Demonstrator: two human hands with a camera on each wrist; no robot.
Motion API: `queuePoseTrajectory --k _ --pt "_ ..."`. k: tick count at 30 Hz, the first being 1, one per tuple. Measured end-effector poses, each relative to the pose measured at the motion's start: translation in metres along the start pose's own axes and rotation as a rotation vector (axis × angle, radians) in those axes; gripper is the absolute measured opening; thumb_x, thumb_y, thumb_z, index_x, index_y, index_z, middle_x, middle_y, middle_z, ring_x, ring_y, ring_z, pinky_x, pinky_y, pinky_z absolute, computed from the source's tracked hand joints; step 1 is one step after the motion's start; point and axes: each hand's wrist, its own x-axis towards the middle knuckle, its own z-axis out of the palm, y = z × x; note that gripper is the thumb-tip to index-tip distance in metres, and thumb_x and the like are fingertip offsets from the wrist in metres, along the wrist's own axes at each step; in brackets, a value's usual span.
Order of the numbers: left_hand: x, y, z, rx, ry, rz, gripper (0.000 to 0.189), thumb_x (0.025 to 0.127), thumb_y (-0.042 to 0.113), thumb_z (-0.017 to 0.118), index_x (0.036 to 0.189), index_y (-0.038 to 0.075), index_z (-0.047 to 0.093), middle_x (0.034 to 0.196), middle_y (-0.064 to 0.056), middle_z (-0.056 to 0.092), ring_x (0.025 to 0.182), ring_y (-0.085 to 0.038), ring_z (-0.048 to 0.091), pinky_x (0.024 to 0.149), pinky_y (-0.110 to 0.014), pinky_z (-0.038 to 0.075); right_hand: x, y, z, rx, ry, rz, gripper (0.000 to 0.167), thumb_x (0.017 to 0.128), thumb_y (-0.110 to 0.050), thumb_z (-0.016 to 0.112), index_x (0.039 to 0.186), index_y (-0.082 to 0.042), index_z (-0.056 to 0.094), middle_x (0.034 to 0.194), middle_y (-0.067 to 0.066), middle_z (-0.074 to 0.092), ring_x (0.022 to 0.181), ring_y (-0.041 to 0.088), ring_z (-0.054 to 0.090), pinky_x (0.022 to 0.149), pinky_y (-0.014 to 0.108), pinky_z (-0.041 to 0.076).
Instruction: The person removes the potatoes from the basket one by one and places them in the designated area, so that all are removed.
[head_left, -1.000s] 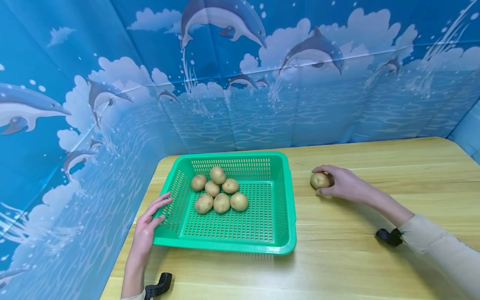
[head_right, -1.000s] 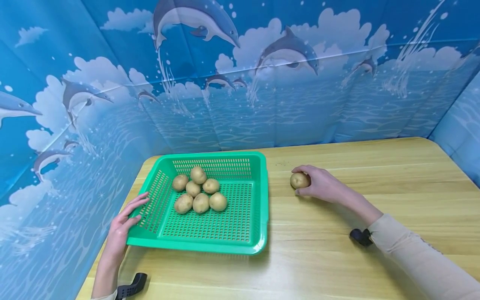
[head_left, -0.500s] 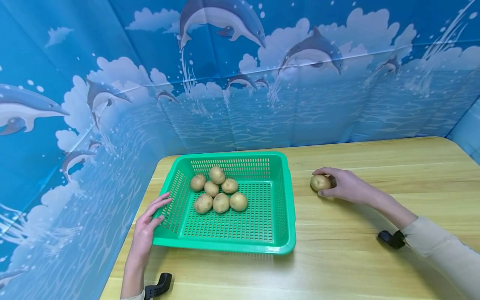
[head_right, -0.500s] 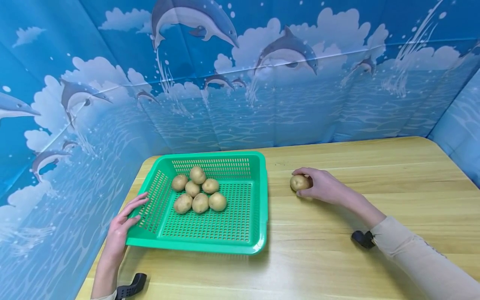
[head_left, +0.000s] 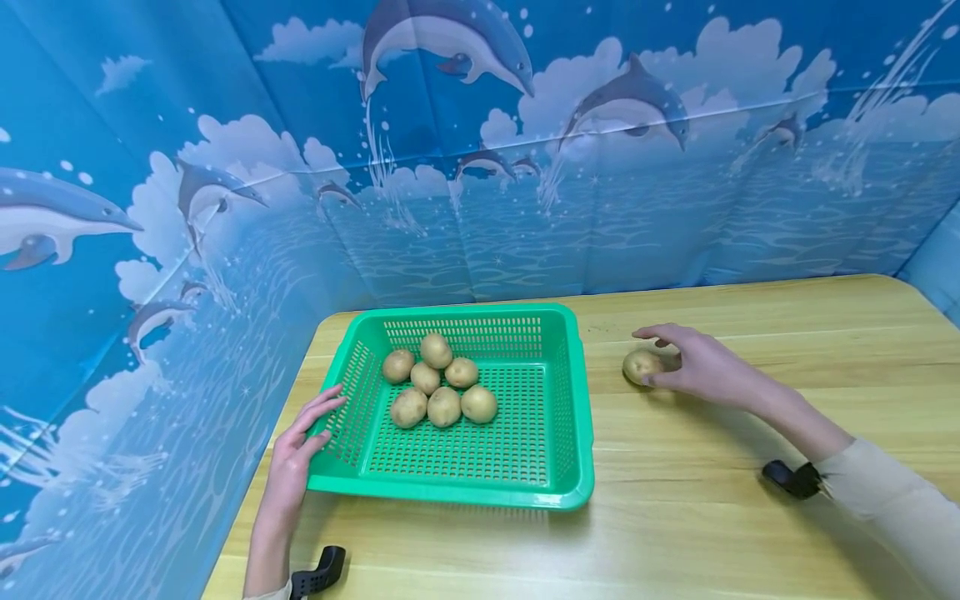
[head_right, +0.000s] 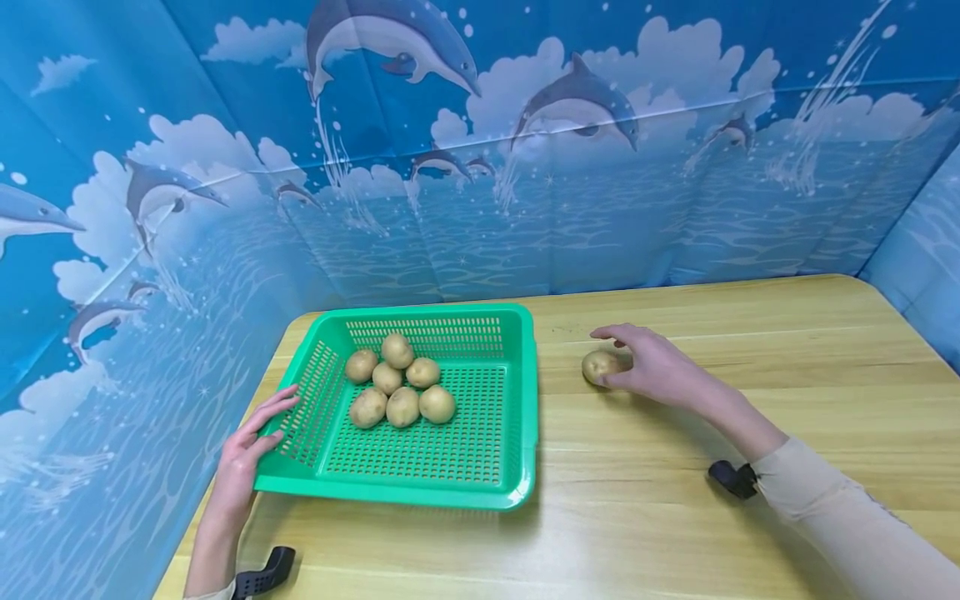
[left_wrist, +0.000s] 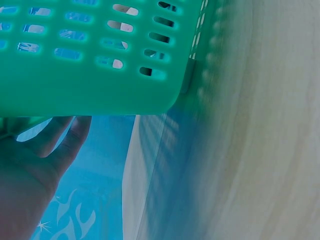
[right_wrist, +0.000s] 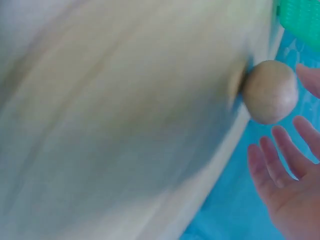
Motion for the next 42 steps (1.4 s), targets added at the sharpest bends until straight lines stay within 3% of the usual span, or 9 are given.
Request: queuePoseTrajectory --k 7,19,27,37,42 --pt "0.001 -0.002 0.001 0.001 -0.004 0.005 0.044 0.098 -0.010 0.039 0.137 0.001 0.054 0.153 -0.006 0.040 0.146 -0.018 0.022 0.111 -0.063 0.010 0.002 -0.024 -0.009 -0.020 0.058 -0.059 0.062 0.090 -0.033 0.073 0.142 -0.011 0.048 0.141 0.018 0.049 0.122 0.041 0.048 0.091 0.060 0.043" --pt "0.002 -0.002 0.001 -0.001 -0.004 0.011 0.044 0.097 -0.010 0.039 0.137 0.001 0.055 0.153 -0.005 0.040 0.146 -0.018 0.022 0.111 -0.063 0.011 0.006 -0.069 -0.011 0.005 0.117 -0.136 0.052 0.095 -0.031 0.067 0.141 -0.015 0.051 0.140 0.010 0.052 0.121 0.032 0.052 0.091 0.053 0.046" --pt "0.002 -0.001 0.001 0.000 0.001 0.006 0.045 0.098 -0.009 0.039 0.137 0.004 0.056 0.153 -0.005 0.040 0.146 -0.017 0.022 0.111 -0.063 0.010 0.018 -0.093 -0.007 -0.028 0.141 -0.200 0.049 0.092 -0.021 0.071 0.138 -0.014 0.055 0.138 0.006 0.054 0.122 0.029 0.052 0.094 0.052 0.044" --pt "0.001 -0.001 0.000 0.000 -0.002 0.011 0.044 0.097 -0.010 0.039 0.137 0.001 0.055 0.153 -0.005 0.040 0.146 -0.017 0.021 0.111 -0.063 0.009 0.035 -0.116 0.000 -0.060 0.069 -0.327 0.048 0.090 -0.021 0.074 0.135 -0.017 0.057 0.135 0.000 0.056 0.128 0.025 0.048 0.101 0.050 0.040" --pt "0.001 -0.002 -0.002 -0.008 -0.005 0.012 0.044 0.097 -0.010 0.039 0.137 0.001 0.055 0.153 -0.006 0.039 0.146 -0.017 0.021 0.111 -0.062 0.010 0.044 -0.128 0.002 -0.074 -0.032 -0.330 0.049 0.091 -0.028 0.072 0.136 -0.017 0.056 0.136 0.002 0.055 0.129 0.026 0.047 0.100 0.050 0.042"
